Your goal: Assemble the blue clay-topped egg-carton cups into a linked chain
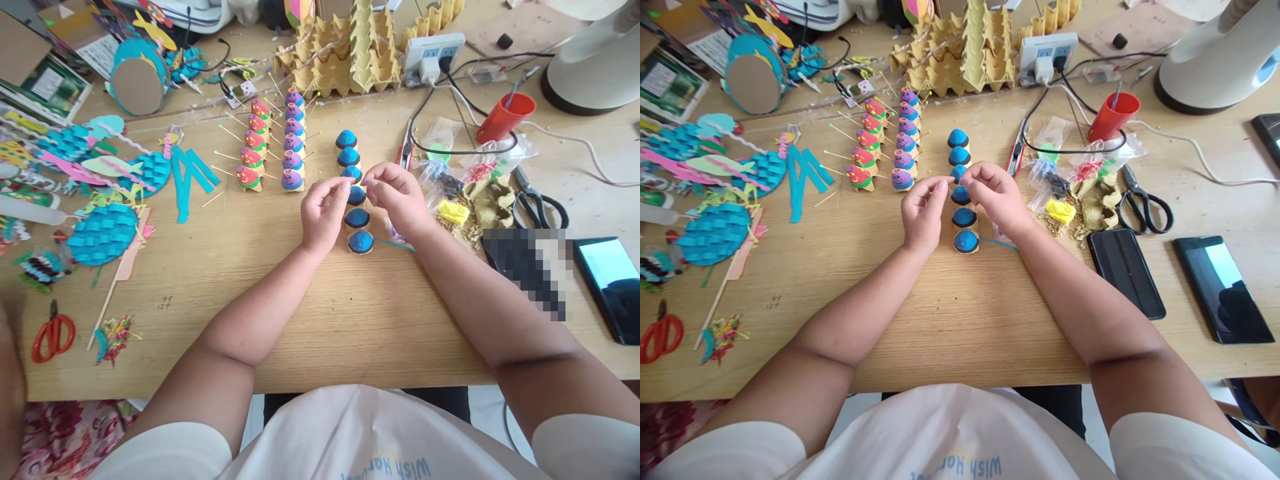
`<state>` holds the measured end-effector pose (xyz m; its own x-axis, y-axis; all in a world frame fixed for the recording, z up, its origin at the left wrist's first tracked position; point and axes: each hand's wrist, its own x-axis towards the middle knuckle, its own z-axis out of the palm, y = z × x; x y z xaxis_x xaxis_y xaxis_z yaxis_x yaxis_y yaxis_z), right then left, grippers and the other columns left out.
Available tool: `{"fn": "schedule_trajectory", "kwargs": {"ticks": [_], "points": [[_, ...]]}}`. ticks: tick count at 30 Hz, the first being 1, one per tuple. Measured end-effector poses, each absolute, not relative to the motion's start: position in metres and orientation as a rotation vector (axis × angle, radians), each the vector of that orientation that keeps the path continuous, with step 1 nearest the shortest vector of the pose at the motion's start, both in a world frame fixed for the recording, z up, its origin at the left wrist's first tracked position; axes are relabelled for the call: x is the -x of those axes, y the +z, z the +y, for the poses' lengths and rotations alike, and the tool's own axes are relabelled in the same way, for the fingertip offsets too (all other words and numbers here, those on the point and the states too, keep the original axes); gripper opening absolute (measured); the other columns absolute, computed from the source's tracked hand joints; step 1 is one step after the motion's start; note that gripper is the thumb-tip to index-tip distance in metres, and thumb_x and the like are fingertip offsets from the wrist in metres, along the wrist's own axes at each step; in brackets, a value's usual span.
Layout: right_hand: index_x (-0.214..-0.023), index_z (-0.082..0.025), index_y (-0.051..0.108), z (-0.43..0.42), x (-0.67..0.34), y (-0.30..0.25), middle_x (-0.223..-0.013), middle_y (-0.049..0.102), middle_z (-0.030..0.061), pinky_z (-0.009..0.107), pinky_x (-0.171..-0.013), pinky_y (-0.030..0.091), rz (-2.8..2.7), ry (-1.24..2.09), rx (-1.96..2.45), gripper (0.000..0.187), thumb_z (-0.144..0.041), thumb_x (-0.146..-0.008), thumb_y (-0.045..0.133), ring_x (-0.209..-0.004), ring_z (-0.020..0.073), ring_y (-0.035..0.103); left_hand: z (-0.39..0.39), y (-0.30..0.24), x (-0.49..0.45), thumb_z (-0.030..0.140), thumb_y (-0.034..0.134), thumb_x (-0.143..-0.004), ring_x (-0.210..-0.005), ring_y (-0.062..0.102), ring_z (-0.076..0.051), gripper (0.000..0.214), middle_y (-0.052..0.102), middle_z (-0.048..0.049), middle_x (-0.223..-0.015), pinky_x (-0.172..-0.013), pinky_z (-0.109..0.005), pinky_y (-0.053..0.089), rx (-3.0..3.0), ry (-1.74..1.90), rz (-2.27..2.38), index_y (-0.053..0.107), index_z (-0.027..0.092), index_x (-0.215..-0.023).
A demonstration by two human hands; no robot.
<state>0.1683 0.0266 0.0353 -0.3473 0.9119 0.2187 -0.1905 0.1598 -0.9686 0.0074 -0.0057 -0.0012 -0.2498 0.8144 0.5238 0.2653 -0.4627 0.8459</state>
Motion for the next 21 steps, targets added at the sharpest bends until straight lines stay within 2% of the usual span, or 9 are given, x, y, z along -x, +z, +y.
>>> {"fn": "schedule_trajectory", "kwargs": {"ticks": [3,7,10,16,21], "points": [[-0.084,-0.023,0.065,0.026,-0.165,0.044,-0.065,0.052,-0.0031,0.026,-0.058,0.037,-1.406,1.352,0.747,0.022,-0.041,-0.092,0.075,-0.062,0.0109,0.044,-0.006,-0.003,-0.009,0.063,0.059,-0.103,-0.102,0.076,-0.017,0.042,0.081,-0.0049,-0.104,-0.094,-0.033,0.060,-1.595,1.778,1.311,0.079,0.026,-0.105],[-0.082,-0.022,0.063,0.020,-0.161,0.067,-0.063,0.050,-0.0039,0.025,-0.056,0.034,-1.393,1.290,0.717,0.022,-0.038,-0.095,0.073,-0.058,0.0093,0.040,-0.008,-0.002,-0.010,0.062,0.061,-0.102,-0.095,0.073,-0.018,0.039,0.079,-0.0043,-0.098,-0.095,-0.035,0.057,-1.643,1.812,1.288,0.080,0.027,-0.103],[-0.082,-0.022,0.063,0.007,-0.164,0.082,-0.066,0.052,-0.0031,0.025,-0.059,0.039,-1.445,1.248,0.700,0.023,-0.037,-0.097,0.073,-0.062,0.0094,0.045,-0.008,0.003,-0.012,0.063,0.062,-0.101,-0.097,0.073,-0.019,0.039,0.080,-0.0046,-0.099,-0.094,-0.036,0.058,-1.628,1.847,1.284,0.080,0.029,-0.102],[-0.083,-0.023,0.066,-0.036,-0.189,0.077,-0.065,0.055,-0.0041,0.028,-0.058,0.038,-1.516,1.309,0.795,0.026,-0.043,-0.090,0.080,-0.059,0.0102,0.046,-0.023,0.025,-0.020,0.068,0.060,-0.100,-0.097,0.076,-0.017,0.045,0.082,-0.0061,-0.104,-0.088,-0.033,0.061,-1.500,1.758,1.219,0.077,0.026,-0.103],[-0.080,-0.021,0.068,-0.071,-0.199,0.064,-0.067,0.061,-0.0029,0.026,-0.060,0.038,-1.441,1.396,0.850,0.016,-0.031,-0.087,0.076,-0.062,0.0101,0.048,-0.077,0.039,-0.016,0.060,0.072,-0.096,-0.087,0.074,-0.013,0.037,0.082,-0.0031,-0.096,-0.080,-0.027,0.059,-1.470,1.552,1.141,0.080,0.025,-0.103]]}}
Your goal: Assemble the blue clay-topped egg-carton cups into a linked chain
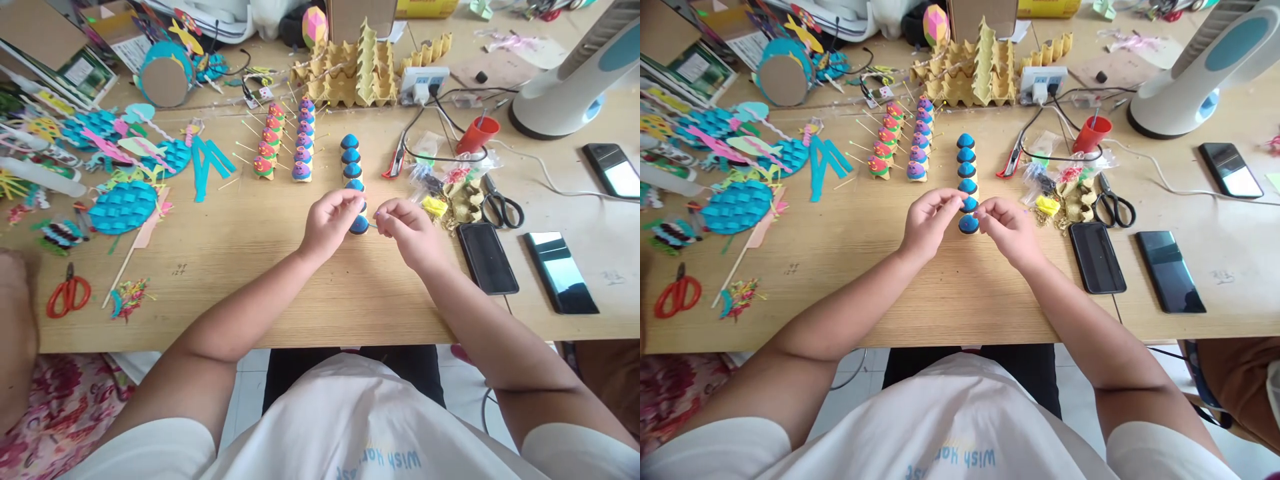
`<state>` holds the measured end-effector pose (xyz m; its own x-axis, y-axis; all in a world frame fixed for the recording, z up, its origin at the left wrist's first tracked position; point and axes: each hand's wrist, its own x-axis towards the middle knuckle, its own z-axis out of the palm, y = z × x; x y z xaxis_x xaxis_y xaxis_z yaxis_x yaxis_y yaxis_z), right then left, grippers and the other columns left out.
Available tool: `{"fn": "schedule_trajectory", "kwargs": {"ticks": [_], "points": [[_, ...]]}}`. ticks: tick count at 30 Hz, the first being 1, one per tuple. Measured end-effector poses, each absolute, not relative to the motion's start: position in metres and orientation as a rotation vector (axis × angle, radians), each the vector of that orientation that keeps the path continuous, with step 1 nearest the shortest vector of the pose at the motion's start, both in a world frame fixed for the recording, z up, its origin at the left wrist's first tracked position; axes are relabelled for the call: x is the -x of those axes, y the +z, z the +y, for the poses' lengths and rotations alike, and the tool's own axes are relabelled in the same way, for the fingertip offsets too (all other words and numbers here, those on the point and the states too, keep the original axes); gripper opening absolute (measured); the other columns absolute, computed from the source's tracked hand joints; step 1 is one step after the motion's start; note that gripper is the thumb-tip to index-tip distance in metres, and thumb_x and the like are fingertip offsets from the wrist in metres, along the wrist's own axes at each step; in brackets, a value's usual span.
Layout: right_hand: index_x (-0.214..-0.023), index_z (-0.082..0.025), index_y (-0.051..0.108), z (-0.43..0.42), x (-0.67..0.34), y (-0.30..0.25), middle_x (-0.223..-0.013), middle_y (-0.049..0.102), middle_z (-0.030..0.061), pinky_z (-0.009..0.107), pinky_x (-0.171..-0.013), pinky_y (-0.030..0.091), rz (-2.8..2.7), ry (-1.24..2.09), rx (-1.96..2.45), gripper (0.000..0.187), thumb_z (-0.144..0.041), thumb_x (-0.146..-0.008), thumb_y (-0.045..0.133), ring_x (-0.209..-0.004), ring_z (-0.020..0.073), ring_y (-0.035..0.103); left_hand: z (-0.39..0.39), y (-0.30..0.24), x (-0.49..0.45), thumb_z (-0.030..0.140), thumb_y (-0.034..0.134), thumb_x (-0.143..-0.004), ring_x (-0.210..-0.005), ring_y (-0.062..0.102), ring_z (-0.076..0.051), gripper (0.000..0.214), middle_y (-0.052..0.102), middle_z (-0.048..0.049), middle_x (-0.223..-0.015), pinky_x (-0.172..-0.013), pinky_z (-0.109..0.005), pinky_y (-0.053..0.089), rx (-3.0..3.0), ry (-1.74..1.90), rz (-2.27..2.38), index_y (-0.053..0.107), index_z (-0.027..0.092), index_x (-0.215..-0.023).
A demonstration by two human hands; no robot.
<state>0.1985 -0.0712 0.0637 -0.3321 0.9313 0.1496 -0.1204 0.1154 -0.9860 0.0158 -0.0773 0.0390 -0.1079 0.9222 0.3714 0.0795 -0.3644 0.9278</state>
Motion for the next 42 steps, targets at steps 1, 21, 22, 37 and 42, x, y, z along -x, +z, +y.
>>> {"fn": "schedule_trajectory", "kwargs": {"ticks": [1,21,22,37,42], "points": [[-0.081,-0.021,0.069,-0.076,-0.198,0.062,-0.067,0.062,-0.0028,0.026,-0.060,0.038,-1.426,1.421,0.842,0.014,-0.031,-0.087,0.076,-0.063,0.0102,0.049,-0.089,0.039,-0.014,0.058,0.073,-0.096,-0.085,0.074,-0.013,0.035,0.083,-0.0030,-0.097,-0.079,-0.026,0.058,-1.470,1.516,1.146,0.081,0.025,-0.103],[-0.082,-0.020,0.073,-0.087,-0.195,0.041,-0.066,0.062,-0.0037,0.026,-0.060,0.036,-1.301,1.803,0.795,0.022,-0.036,-0.081,0.087,-0.061,0.0088,0.050,-0.125,0.037,0.004,0.029,0.074,-0.097,-0.096,0.074,-0.016,0.009,0.083,-0.0026,-0.101,-0.092,-0.034,0.059,-2.001,1.437,1.215,0.079,0.024,-0.101],[-0.082,-0.020,0.073,-0.087,-0.195,0.040,-0.065,0.062,-0.0039,0.026,-0.060,0.036,-1.306,1.802,0.793,0.022,-0.036,-0.081,0.087,-0.061,0.0088,0.049,-0.125,0.037,0.004,0.029,0.074,-0.097,-0.095,0.074,-0.016,0.008,0.083,-0.0022,-0.100,-0.093,-0.035,0.059,-2.011,1.427,1.225,0.079,0.024,-0.100],[-0.081,-0.019,0.072,-0.091,-0.196,0.040,-0.066,0.059,-0.0041,0.028,-0.061,0.033,-1.312,1.839,0.790,0.023,-0.036,-0.082,0.087,-0.063,0.0090,0.048,-0.127,0.036,0.001,0.024,0.078,-0.094,-0.089,0.074,-0.015,0.002,0.082,-0.0004,-0.094,-0.090,-0.034,0.058,-2.053,1.478,1.183,0.080,0.025,-0.095],[-0.081,-0.019,0.071,-0.090,-0.195,0.039,-0.066,0.058,-0.0043,0.027,-0.061,0.034,-1.319,1.849,0.762,0.025,-0.037,-0.081,0.089,-0.063,0.0087,0.048,-0.127,0.035,0.000,0.024,0.078,-0.093,-0.088,0.073,-0.015,0.003,0.082,-0.0001,-0.091,-0.089,-0.034,0.058,-2.017,1.485,1.198,0.080,0.025,-0.092]]}}
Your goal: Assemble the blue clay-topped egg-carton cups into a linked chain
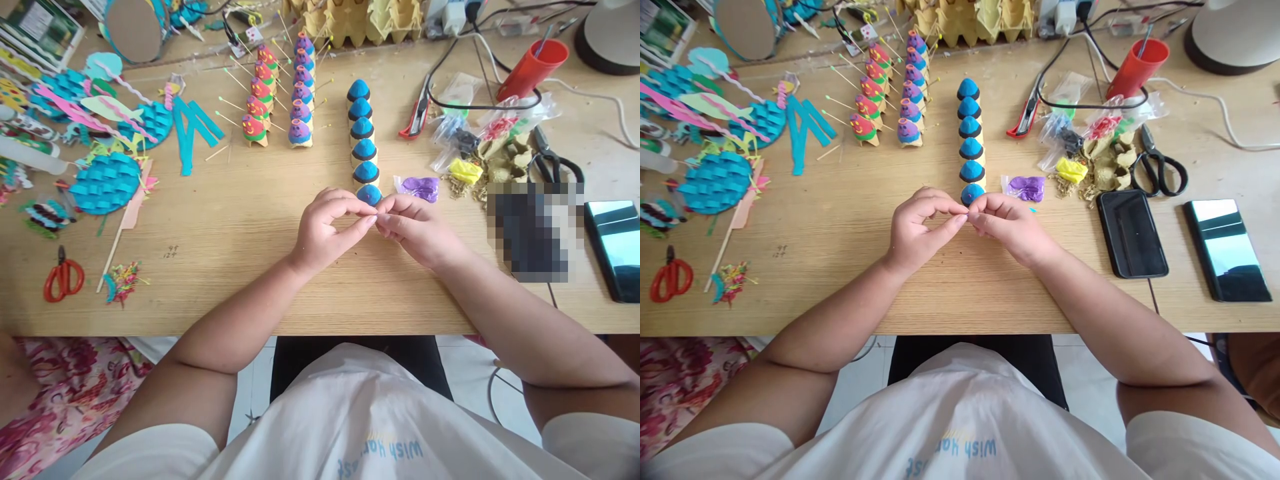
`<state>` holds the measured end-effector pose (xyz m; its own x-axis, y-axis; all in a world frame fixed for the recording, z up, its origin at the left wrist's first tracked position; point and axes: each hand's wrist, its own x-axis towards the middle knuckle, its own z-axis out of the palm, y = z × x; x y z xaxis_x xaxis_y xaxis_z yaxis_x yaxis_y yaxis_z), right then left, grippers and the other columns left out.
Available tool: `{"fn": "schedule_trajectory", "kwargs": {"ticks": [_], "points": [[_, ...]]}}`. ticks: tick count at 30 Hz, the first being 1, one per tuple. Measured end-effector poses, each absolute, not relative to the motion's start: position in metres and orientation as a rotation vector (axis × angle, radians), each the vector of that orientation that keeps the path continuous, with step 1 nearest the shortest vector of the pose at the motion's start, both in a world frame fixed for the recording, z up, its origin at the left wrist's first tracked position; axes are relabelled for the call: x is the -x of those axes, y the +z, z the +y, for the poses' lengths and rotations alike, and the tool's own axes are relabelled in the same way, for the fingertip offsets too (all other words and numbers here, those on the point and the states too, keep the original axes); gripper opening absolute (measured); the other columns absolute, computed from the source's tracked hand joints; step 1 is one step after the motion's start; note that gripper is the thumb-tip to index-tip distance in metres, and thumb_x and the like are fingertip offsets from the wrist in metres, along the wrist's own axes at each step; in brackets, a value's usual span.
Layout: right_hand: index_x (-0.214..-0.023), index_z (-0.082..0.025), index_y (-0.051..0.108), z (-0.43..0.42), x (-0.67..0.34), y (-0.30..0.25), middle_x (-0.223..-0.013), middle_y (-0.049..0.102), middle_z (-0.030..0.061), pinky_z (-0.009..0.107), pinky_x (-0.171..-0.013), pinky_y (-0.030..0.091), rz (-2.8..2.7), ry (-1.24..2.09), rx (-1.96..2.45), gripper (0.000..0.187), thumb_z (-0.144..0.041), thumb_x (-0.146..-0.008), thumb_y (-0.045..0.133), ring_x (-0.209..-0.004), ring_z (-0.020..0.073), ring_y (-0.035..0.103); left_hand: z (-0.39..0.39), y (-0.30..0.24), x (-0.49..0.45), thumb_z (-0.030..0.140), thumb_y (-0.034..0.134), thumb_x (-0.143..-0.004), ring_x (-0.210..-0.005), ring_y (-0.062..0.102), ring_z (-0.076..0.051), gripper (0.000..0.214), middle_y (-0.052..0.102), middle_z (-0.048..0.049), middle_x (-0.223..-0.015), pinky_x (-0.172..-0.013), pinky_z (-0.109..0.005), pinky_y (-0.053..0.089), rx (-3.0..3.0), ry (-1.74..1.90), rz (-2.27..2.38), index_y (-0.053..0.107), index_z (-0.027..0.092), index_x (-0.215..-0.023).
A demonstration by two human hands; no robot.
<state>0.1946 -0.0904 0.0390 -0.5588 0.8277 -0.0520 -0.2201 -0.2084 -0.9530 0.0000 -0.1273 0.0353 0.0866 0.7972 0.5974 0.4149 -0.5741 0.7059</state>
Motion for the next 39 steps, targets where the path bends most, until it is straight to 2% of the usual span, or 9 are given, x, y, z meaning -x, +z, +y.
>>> {"fn": "schedule_trajectory", "kwargs": {"ticks": [4,10,14,20,23,26,30,34,39], "points": [[-0.082,-0.019,0.071,-0.091,-0.194,0.038,-0.067,0.057,-0.0047,0.027,-0.061,0.034,-1.325,1.836,0.760,0.027,-0.040,-0.083,0.089,-0.063,0.0086,0.047,-0.127,0.033,-0.002,0.024,0.078,-0.093,-0.085,0.073,-0.014,0.004,0.081,0.0000,-0.089,-0.085,-0.031,0.058,-1.929,1.496,1.204,0.081,0.024,-0.089],[-0.081,-0.019,0.072,-0.091,-0.194,0.039,-0.067,0.058,-0.0043,0.026,-0.060,0.033,-1.325,1.827,0.783,0.022,-0.034,-0.083,0.087,-0.062,0.0084,0.048,-0.126,0.031,-0.005,0.026,0.081,-0.090,-0.078,0.068,-0.012,0.006,0.080,-0.0005,-0.085,-0.073,-0.027,0.056,-1.753,1.491,1.180,0.081,0.024,-0.085],[-0.080,-0.018,0.071,-0.092,-0.194,0.039,-0.066,0.058,-0.0036,0.025,-0.059,0.034,-1.287,1.837,0.825,0.018,-0.029,-0.081,0.085,-0.062,0.0082,0.049,-0.125,0.030,-0.004,0.032,0.082,-0.090,-0.079,0.068,-0.012,0.011,0.080,-0.0011,-0.084,-0.074,-0.027,0.055,-1.629,1.464,1.158,0.081,0.023,-0.083],[-0.081,-0.018,0.070,-0.092,-0.192,0.046,-0.065,0.060,-0.0019,0.022,-0.058,0.037,-1.113,1.938,0.865,0.003,-0.016,-0.079,0.072,-0.063,0.0089,0.052,-0.125,0.028,-0.004,0.041,0.084,-0.088,-0.072,0.063,-0.010,0.017,0.080,-0.0011,-0.085,-0.066,-0.025,0.050,-1.455,1.425,1.203,0.083,0.024,-0.087],[-0.078,-0.017,0.069,-0.091,-0.192,0.049,-0.066,0.060,0.0004,0.021,-0.056,0.038,-1.075,1.972,0.895,0.006,-0.013,-0.078,0.066,-0.063,0.0098,0.054,-0.125,0.027,-0.004,0.043,0.085,-0.087,-0.070,0.061,-0.010,0.019,0.079,-0.0008,-0.083,-0.065,-0.025,0.048,-1.447,1.420,1.195,0.082,0.024,-0.086],[-0.073,-0.018,0.067,-0.090,-0.194,0.050,-0.067,0.061,0.0034,0.024,-0.049,0.031,-1.061,2.024,0.921,0.010,-0.022,-0.082,0.065,-0.058,0.0109,0.050,-0.125,0.026,-0.005,0.046,0.085,-0.087,-0.070,0.062,-0.010,0.022,0.079,-0.0011,-0.082,-0.064,-0.026,0.048,-1.470,1.415,1.217,0.082,0.024,-0.085],[-0.069,-0.020,0.060,-0.090,-0.194,0.050,-0.067,0.058,0.0025,0.028,-0.043,0.018,-1.080,2.054,0.956,0.035,-0.047,-0.089,0.071,-0.052,0.0100,0.039,-0.125,0.026,-0.005,0.047,0.083,-0.089,-0.071,0.063,-0.011,0.024,0.079,-0.0013,-0.083,-0.065,-0.027,0.050,-1.509,1.401,1.236,0.081,0.024,-0.087],[-0.074,-0.020,0.063,-0.093,-0.192,0.049,-0.066,0.056,-0.0017,0.027,-0.046,0.013,-1.083,2.066,0.931,0.034,-0.044,-0.081,0.085,-0.053,0.0072,0.037,-0.126,0.027,-0.005,0.043,0.082,-0.090,-0.071,0.063,-0.011,0.020,0.079,-0.0014,-0.083,-0.066,-0.027,0.050,-1.521,1.393,1.227,0.080,0.023,-0.087],[-0.078,-0.018,0.063,-0.095,-0.193,0.046,-0.067,0.056,-0.0042,0.024,-0.047,0.016,-1.085,2.104,0.858,0.043,-0.049,-0.075,0.094,-0.055,0.0055,0.036,-0.127,0.026,-0.004,0.037,0.081,-0.091,-0.076,0.067,-0.012,0.013,0.079,-0.0016,-0.086,-0.070,-0.028,0.053,-1.534,1.373,1.185,0.082,0.024,-0.090]]}}
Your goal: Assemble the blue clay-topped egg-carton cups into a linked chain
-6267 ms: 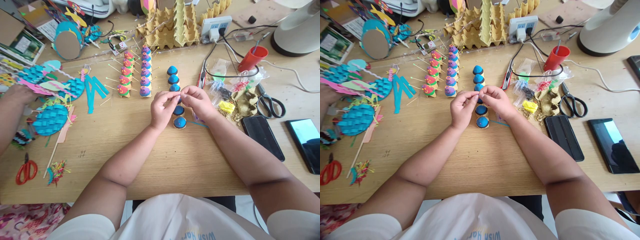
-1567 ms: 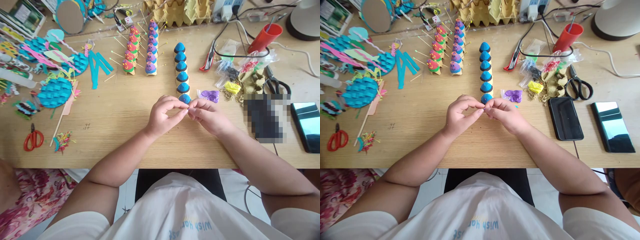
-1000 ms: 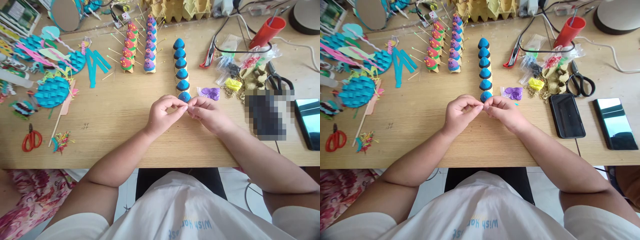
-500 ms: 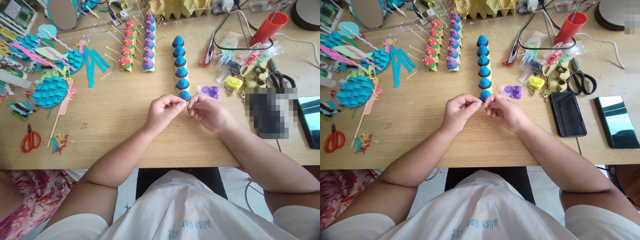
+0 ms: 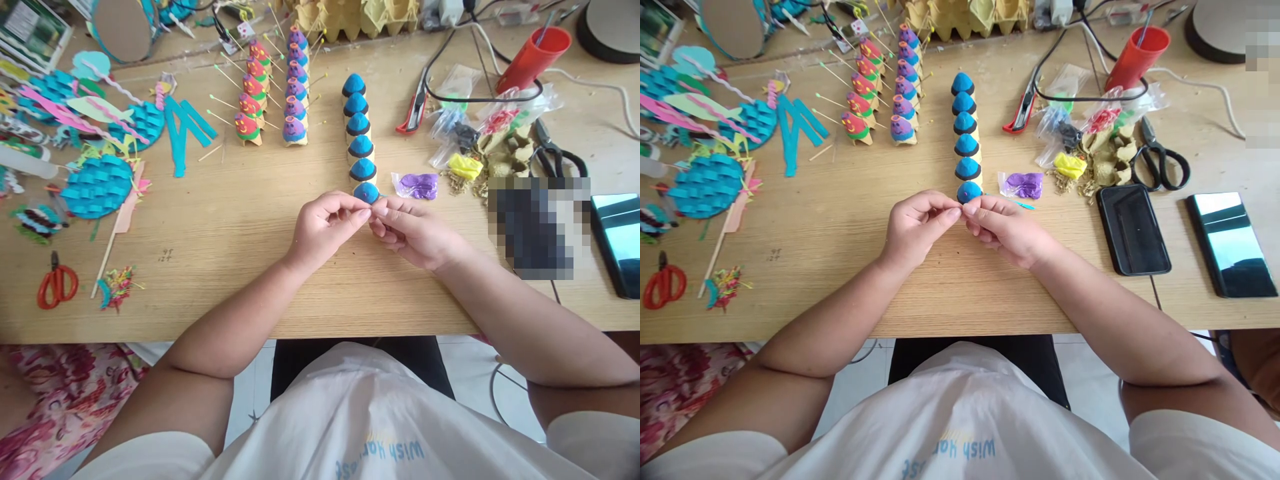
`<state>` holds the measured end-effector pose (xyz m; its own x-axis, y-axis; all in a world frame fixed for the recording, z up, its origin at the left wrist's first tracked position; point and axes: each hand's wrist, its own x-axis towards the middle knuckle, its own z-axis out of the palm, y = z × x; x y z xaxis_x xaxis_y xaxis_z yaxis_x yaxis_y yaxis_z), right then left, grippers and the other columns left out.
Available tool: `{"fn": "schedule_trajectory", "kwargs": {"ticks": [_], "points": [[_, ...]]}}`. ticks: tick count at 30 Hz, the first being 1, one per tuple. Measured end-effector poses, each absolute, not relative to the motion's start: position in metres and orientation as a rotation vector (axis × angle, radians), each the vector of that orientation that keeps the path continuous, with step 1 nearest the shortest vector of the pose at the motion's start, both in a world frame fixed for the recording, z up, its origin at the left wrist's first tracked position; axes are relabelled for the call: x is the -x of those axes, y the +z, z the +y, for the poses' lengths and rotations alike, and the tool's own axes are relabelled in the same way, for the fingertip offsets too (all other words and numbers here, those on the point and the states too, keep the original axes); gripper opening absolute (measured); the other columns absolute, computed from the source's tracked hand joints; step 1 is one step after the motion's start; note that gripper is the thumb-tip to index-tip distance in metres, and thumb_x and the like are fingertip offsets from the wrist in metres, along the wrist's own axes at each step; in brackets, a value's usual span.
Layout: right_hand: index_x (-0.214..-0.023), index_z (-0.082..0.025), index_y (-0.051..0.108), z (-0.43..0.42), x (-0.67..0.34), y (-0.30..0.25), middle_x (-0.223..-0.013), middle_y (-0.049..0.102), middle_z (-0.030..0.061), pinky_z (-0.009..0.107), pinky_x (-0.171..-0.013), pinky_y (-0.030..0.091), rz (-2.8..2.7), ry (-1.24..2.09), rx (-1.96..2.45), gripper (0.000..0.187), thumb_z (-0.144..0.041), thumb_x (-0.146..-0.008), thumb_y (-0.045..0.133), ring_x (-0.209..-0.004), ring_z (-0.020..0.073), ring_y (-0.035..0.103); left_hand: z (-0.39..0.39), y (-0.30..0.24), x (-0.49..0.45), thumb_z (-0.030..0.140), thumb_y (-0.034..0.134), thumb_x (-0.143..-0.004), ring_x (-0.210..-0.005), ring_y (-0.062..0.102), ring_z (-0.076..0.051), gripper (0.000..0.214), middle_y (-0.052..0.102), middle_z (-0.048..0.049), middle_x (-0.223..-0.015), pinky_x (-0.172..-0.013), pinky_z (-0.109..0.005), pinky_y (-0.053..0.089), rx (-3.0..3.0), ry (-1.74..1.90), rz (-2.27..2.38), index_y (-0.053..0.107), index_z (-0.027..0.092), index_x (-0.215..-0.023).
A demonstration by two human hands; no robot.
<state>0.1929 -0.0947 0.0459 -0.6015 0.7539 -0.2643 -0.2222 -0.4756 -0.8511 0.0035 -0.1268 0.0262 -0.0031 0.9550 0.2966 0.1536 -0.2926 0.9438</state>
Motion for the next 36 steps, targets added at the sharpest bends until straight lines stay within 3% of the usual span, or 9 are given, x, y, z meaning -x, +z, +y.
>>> {"fn": "schedule_trajectory", "kwargs": {"ticks": [10,23,29,32,36], "points": [[-0.079,-0.017,0.065,-0.095,-0.195,0.044,-0.068,0.055,-0.0042,0.022,-0.046,0.018,-1.080,2.107,0.821,0.044,-0.047,-0.073,0.097,-0.057,0.0054,0.037,-0.127,0.029,-0.005,0.042,0.083,-0.090,-0.071,0.060,-0.011,0.018,0.074,-0.0009,-0.080,-0.067,-0.027,0.052,-1.589,1.416,1.204,0.083,0.025,-0.086],[-0.081,-0.019,0.064,-0.094,-0.195,0.044,-0.068,0.054,-0.0043,0.022,-0.049,0.020,-1.061,2.090,0.838,0.040,-0.044,-0.075,0.095,-0.060,0.0071,0.041,-0.128,0.030,-0.003,0.054,0.075,-0.096,-0.083,0.070,-0.014,0.028,0.078,-0.0027,-0.088,-0.073,-0.029,0.055,-1.619,1.386,1.208,0.086,0.028,-0.096],[-0.083,-0.020,0.064,-0.087,-0.198,0.043,-0.066,0.052,-0.0047,0.025,-0.051,0.021,-1.195,1.866,0.891,0.037,-0.044,-0.079,0.092,-0.059,0.0076,0.039,-0.123,0.025,0.001,0.050,0.072,-0.098,-0.081,0.068,-0.013,0.028,0.080,-0.0037,-0.095,-0.073,-0.028,0.055,-1.619,1.441,1.313,0.084,0.026,-0.102],[-0.083,-0.020,0.063,-0.079,-0.200,0.040,-0.065,0.045,-0.0059,0.027,-0.051,0.020,-1.337,1.704,0.932,0.037,-0.048,-0.085,0.088,-0.056,0.0071,0.032,-0.117,0.020,0.006,0.047,0.070,-0.100,-0.085,0.069,-0.014,0.027,0.079,-0.0041,-0.098,-0.078,-0.028,0.056,-1.660,1.421,1.390,0.082,0.025,-0.110],[-0.083,-0.021,0.064,-0.071,-0.201,0.037,-0.064,0.042,-0.0056,0.029,-0.052,0.019,-1.466,1.610,1.017,0.036,-0.049,-0.089,0.084,-0.055,0.0077,0.029,-0.109,0.012,0.010,0.038,0.069,-0.101,-0.104,0.071,-0.020,0.023,0.079,-0.0054,-0.110,-0.098,-0.035,0.057,-1.840,1.357,1.435,0.080,0.026,-0.117]]}}
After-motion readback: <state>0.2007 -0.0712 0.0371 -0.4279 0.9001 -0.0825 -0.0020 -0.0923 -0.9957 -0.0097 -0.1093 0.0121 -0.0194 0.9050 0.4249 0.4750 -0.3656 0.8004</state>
